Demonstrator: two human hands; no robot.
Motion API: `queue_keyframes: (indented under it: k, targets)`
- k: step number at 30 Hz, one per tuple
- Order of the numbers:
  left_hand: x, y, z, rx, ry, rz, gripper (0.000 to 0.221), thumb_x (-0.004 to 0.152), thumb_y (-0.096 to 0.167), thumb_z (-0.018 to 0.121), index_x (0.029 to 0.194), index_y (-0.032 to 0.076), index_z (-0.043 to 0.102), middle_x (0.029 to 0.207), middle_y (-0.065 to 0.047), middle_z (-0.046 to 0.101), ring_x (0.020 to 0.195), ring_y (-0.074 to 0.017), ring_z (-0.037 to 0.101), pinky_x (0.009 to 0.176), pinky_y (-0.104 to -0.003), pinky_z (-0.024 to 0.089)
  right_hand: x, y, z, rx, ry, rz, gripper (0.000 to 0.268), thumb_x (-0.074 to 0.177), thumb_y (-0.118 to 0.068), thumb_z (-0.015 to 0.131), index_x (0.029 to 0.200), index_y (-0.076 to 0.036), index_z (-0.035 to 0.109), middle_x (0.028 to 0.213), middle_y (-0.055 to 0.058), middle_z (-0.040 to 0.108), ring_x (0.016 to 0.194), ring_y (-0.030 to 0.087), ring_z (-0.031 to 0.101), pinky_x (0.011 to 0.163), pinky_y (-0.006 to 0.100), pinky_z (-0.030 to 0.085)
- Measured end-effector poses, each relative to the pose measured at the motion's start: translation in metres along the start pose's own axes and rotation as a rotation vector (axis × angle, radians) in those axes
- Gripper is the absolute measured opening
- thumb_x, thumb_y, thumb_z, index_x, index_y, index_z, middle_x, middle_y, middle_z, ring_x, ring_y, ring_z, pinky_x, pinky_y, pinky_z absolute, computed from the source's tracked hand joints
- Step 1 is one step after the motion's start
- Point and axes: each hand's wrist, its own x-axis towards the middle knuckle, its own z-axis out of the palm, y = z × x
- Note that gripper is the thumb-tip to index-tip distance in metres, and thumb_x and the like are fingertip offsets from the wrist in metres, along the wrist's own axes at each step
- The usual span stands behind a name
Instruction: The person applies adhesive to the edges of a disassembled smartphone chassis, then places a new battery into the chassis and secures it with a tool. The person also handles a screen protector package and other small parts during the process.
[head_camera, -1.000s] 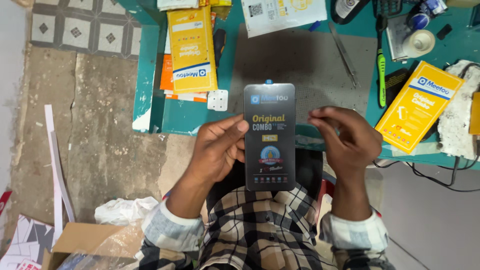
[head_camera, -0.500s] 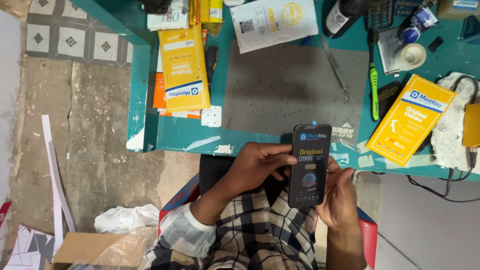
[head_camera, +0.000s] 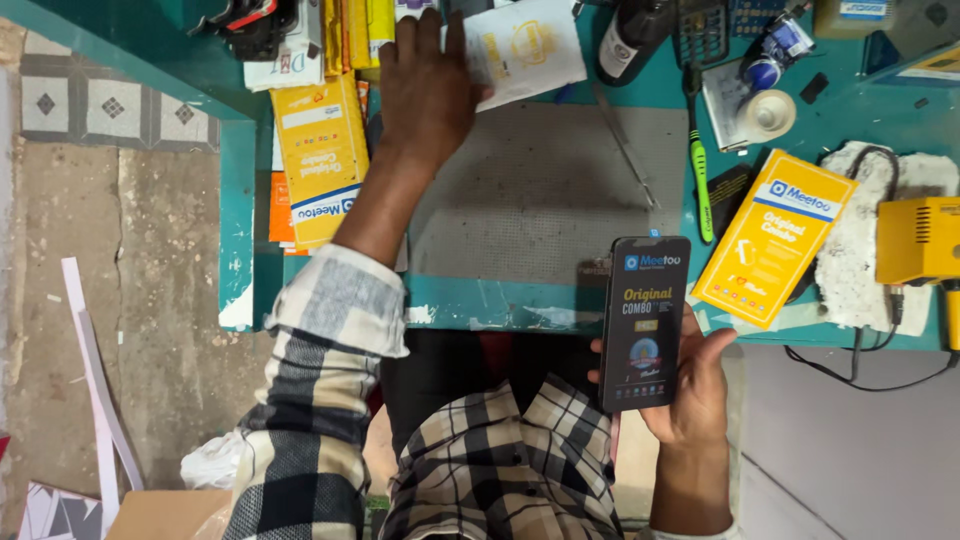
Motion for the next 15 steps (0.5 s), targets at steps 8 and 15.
queue_keyframes:
  k: [8,15]
  targets:
    - [0.002,-0.016,0.009,-0.209,-0.032,-0.131,0.055,0.073,0.032,0.092,0.116,0.007,0.070,0.113,-0.018,0.064,0.102,-0.0393,0.062,0.084,-0.051,0.049,-0.010,-0.010,-0.009,-0.026,0.104,-0.009,0.083,0.104,-0.067,0.038,0.162,-0.008,0.033,0.141,0.026,0.057,0.115,0.052,0.064,0.086,0.071,0.056]
    - [0.000,-0.027,-0.037,-0.606,-0.254,-0.334,0.016,0.093,0.018,0.079,0.103,0.006,0.076,0.097,-0.021,0.075,0.087,-0.0317,0.072,0.081,-0.042,0.054,-0.011,-0.012,-0.010,-0.004,0.124,-0.013,0.080,0.107,-0.066,0.037,0.162,-0.008,0.034,0.140,0.026,0.058,0.117,0.051,0.064,0.086,0.072,0.056]
